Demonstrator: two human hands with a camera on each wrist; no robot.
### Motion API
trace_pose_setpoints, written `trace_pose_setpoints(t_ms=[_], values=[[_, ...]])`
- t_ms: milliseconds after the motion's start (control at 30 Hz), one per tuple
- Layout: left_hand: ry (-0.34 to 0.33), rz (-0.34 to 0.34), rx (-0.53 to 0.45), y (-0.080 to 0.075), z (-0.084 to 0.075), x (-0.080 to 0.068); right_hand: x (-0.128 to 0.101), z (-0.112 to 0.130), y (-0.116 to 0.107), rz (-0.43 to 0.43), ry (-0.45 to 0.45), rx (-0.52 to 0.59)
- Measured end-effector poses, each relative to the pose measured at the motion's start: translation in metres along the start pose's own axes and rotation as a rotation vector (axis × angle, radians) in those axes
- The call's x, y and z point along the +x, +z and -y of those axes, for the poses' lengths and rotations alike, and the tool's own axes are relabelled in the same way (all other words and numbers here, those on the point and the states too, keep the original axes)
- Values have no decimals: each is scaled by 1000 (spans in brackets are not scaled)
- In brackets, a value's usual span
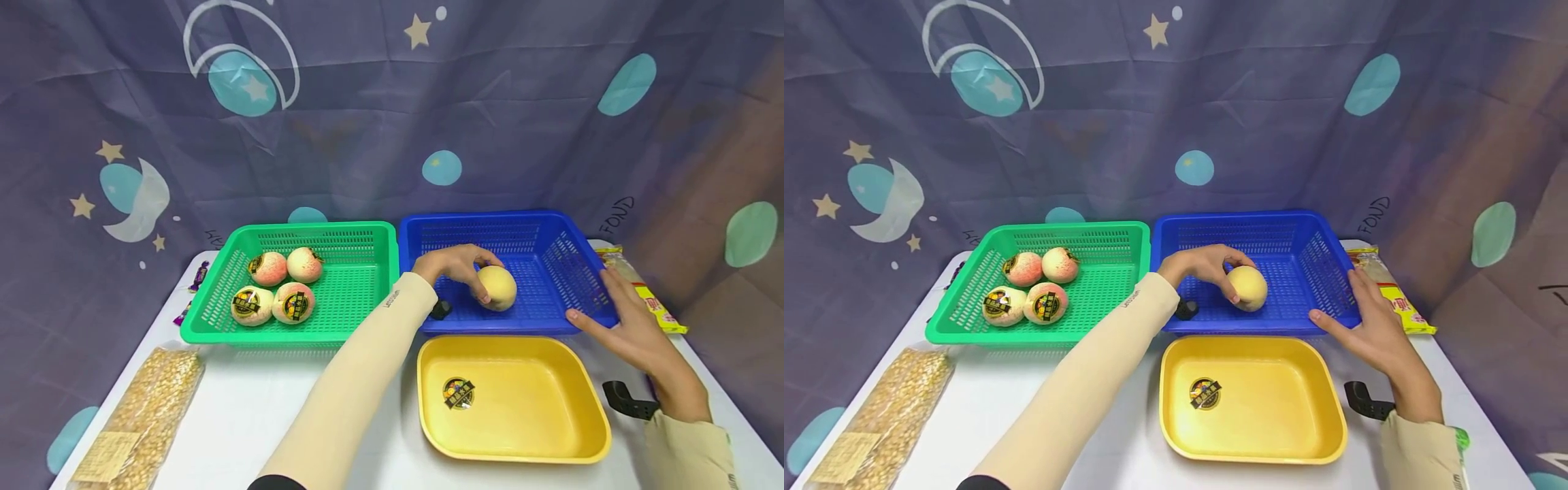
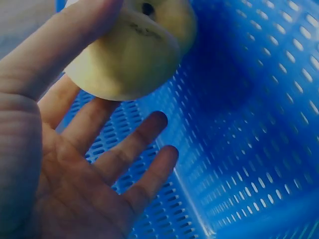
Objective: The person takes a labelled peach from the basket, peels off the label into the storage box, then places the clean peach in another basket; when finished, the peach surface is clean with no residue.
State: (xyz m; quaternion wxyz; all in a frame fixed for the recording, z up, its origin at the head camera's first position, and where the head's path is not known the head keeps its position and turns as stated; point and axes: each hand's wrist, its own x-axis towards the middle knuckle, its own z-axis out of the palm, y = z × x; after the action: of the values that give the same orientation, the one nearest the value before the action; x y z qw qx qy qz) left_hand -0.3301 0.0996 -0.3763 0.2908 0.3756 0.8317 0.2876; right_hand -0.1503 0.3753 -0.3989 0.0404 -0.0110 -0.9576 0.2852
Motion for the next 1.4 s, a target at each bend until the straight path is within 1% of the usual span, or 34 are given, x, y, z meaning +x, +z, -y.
trace_pose_setpoints(t_ms=[67,167,400,567,867,933,1067,1167,1300,1400], values=[[-23,15,11,0,2,-2,1,1,1,6,0,-2],[-36,24,5,-1,4,-6,3,2,3,13,5,-9],[20,26,-73,-4,10,-10,5,7,5,25,0,16],[14,28,-123,-8,10,-15,6,9,7,39,0,28],[39,24,-94,-18,1,-27,9,8,9,43,-5,33],[49,12,-65,-22,-3,-32,8,6,9,40,-5,29],[86,-29,-5,-32,-13,-44,6,5,6,35,-2,25],[134,-53,24,-39,-21,-56,4,3,4,33,5,25],[204,-90,51,-44,-27,-81,1,2,3,28,11,15],[244,-142,72,-45,-27,-104,-1,0,2,24,8,7]])
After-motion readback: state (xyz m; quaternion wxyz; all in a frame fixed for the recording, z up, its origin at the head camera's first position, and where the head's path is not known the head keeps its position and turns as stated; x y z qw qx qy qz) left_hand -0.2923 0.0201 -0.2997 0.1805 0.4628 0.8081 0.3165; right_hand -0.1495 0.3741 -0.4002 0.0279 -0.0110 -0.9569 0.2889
